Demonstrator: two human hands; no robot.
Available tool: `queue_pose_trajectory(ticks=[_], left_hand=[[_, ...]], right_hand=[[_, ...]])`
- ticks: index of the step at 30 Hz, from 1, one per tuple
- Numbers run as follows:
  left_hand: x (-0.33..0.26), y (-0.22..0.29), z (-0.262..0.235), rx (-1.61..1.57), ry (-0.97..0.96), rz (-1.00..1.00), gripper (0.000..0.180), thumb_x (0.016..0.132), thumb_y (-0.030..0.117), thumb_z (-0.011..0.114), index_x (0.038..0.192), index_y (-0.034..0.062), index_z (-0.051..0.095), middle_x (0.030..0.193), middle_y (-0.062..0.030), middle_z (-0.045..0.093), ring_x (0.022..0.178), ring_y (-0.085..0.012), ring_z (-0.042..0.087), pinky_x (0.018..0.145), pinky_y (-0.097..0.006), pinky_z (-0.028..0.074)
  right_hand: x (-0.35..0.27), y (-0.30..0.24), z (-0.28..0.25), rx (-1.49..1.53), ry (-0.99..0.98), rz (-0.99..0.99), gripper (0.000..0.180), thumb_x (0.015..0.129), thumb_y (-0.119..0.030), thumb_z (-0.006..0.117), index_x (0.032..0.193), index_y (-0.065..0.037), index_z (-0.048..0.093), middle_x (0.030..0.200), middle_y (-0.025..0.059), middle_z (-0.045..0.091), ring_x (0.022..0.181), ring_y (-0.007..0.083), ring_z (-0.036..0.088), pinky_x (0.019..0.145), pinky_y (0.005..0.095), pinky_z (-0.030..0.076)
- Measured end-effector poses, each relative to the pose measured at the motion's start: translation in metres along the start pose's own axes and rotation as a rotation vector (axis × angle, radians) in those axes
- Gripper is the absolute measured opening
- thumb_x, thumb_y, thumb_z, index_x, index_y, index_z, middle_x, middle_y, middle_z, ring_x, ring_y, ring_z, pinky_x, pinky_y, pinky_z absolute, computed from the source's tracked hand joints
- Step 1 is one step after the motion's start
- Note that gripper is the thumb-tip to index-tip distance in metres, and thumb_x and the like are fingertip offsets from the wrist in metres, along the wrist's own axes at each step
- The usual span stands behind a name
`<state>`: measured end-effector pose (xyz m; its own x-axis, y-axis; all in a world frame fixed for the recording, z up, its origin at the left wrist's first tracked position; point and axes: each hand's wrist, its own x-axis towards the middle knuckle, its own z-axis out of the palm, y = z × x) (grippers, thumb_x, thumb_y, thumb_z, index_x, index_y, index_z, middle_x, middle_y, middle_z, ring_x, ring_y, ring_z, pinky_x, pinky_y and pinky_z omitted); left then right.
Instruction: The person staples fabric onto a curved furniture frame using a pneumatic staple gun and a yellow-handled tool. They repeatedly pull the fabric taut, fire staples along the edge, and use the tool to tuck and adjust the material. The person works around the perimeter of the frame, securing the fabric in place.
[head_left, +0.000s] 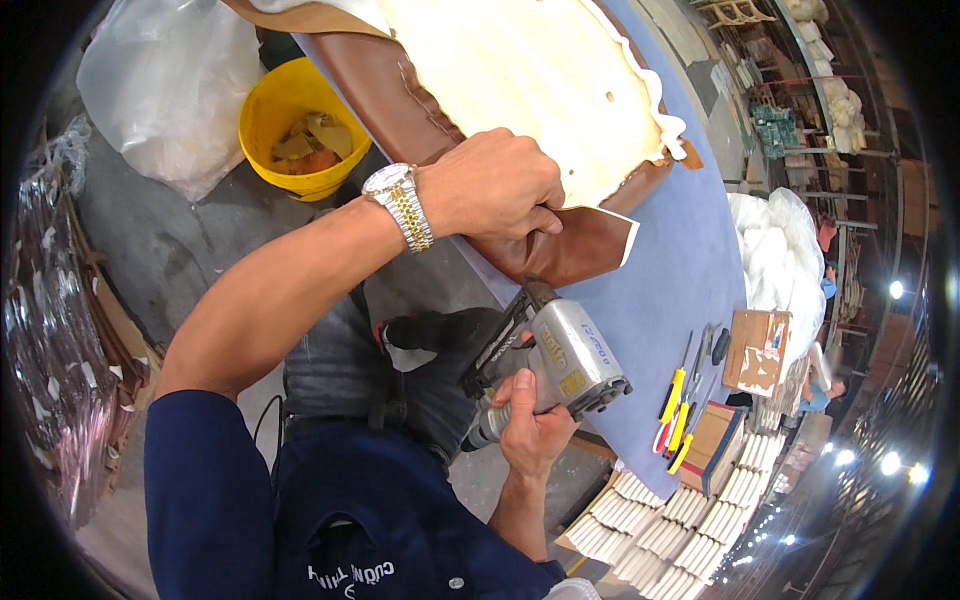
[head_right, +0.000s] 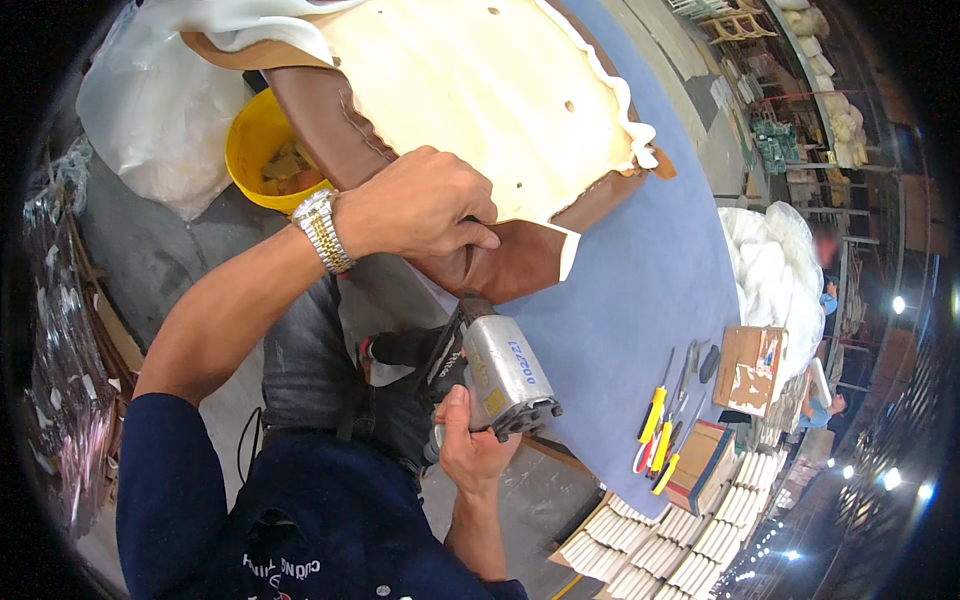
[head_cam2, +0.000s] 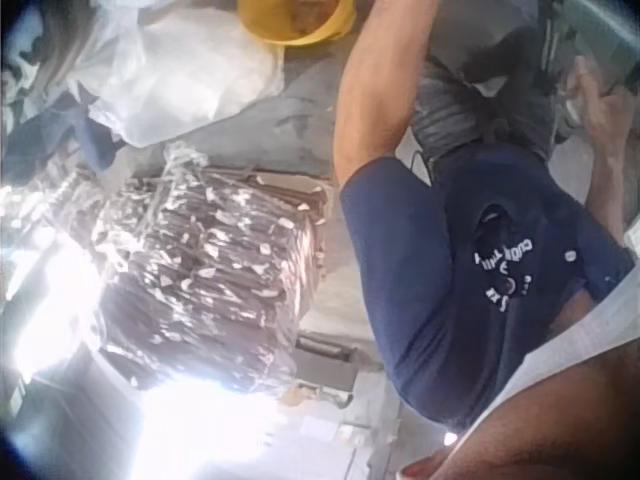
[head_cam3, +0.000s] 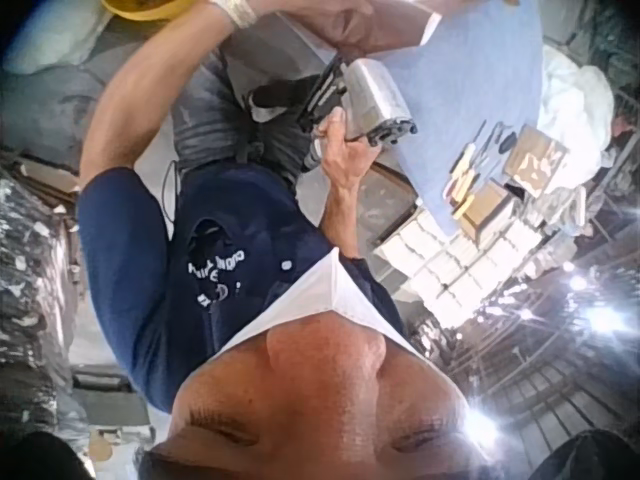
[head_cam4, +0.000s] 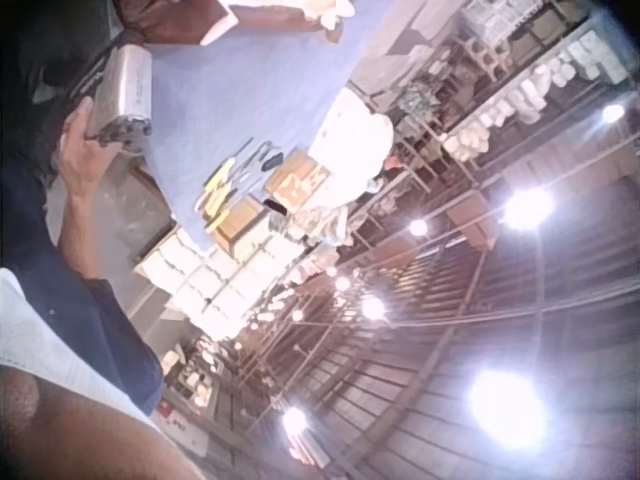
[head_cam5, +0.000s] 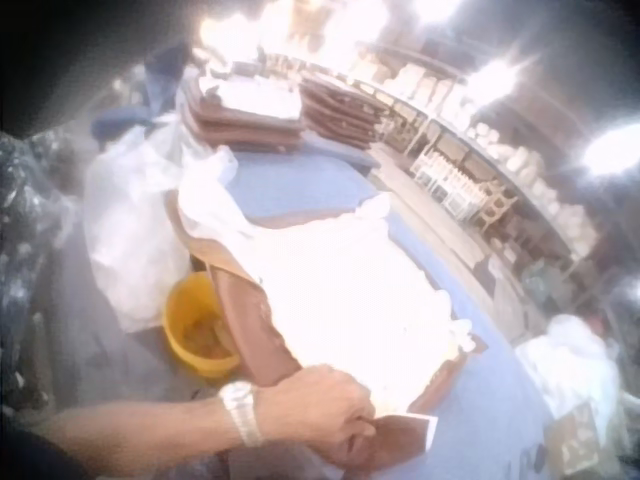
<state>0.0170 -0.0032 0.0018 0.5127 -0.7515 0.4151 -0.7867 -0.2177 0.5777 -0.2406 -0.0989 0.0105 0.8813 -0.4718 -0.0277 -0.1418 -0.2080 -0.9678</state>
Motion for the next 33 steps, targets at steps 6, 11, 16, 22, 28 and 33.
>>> queue_pose_trajectory(ticks=[6,11,16,22,28,33], left_hand=[[0.005,0.002,-0.006,0.017,-0.018,-0.030,0.027,0.084,0.032,0.077,0.083,0.0055,0.079,0.077,-0.0122,0.072,0.074,-0.0327,0.070,0.069,-0.043,0.054],[0.007,0.001,-0.004,0.004,-0.020,-0.042,0.025,0.084,0.032,0.077,0.083,0.0069,0.080,0.075,-0.0131,0.072,0.074,-0.0325,0.070,0.068,-0.042,0.055],[0.007,0.001,0.001,-0.015,-0.039,-0.044,0.022,0.085,0.030,0.076,0.081,0.0082,0.079,0.074,-0.0141,0.072,0.072,-0.0334,0.070,0.068,-0.042,0.055],[0.005,-0.001,0.005,-0.014,0.006,-0.091,0.022,0.085,0.028,0.074,0.080,0.0077,0.078,0.073,-0.0149,0.071,0.071,-0.0349,0.070,0.067,-0.044,0.055],[0.009,0.002,0.007,0.015,0.006,-0.090,0.025,0.086,0.029,0.074,0.076,0.0060,0.076,0.073,-0.0160,0.070,0.071,-0.0356,0.070,0.067,-0.045,0.055],[0.006,-0.002,0.007,-0.022,-0.014,-0.087,0.025,0.086,0.028,0.073,0.074,0.0059,0.075,0.072,-0.0154,0.069,0.071,-0.0362,0.069,0.066,-0.045,0.055]], right_hand=[[0.009,-0.013,0.013,-0.048,0.002,0.031,0.048,0.098,0.007,0.059,0.142,0.005,0.040,0.122,0.0169,0.067,0.070,0.0092,0.060,0.057,0.0245,0.050],[0.016,-0.015,0.020,-0.078,0.033,0.043,0.048,0.097,0.008,0.058,0.142,0.005,0.040,0.121,0.0179,0.069,0.069,0.0083,0.059,0.056,0.0232,0.049],[0.020,-0.026,0.025,-0.089,0.060,0.094,0.048,0.098,0.008,0.059,0.142,0.005,0.040,0.120,0.0182,0.069,0.068,0.0080,0.058,0.055,0.0228,0.048],[0.018,-0.033,0.028,-0.047,0.103,0.169,0.049,0.097,0.008,0.059,0.143,0.003,0.041,0.123,0.0167,0.068,0.070,0.0077,0.059,0.056,0.0234,0.049],[0.002,-0.040,0.029,-0.018,0.146,0.253,0.048,0.097,0.009,0.058,0.143,0.002,0.043,0.124,0.0163,0.067,0.072,0.0075,0.060,0.057,0.0235,0.050],[0.014,-0.045,0.041,-0.113,0.154,0.234,0.050,0.097,0.010,0.058,0.143,0.002,0.042,0.122,0.0157,0.067,0.072,0.0083,0.060,0.057,0.0239,0.050]])
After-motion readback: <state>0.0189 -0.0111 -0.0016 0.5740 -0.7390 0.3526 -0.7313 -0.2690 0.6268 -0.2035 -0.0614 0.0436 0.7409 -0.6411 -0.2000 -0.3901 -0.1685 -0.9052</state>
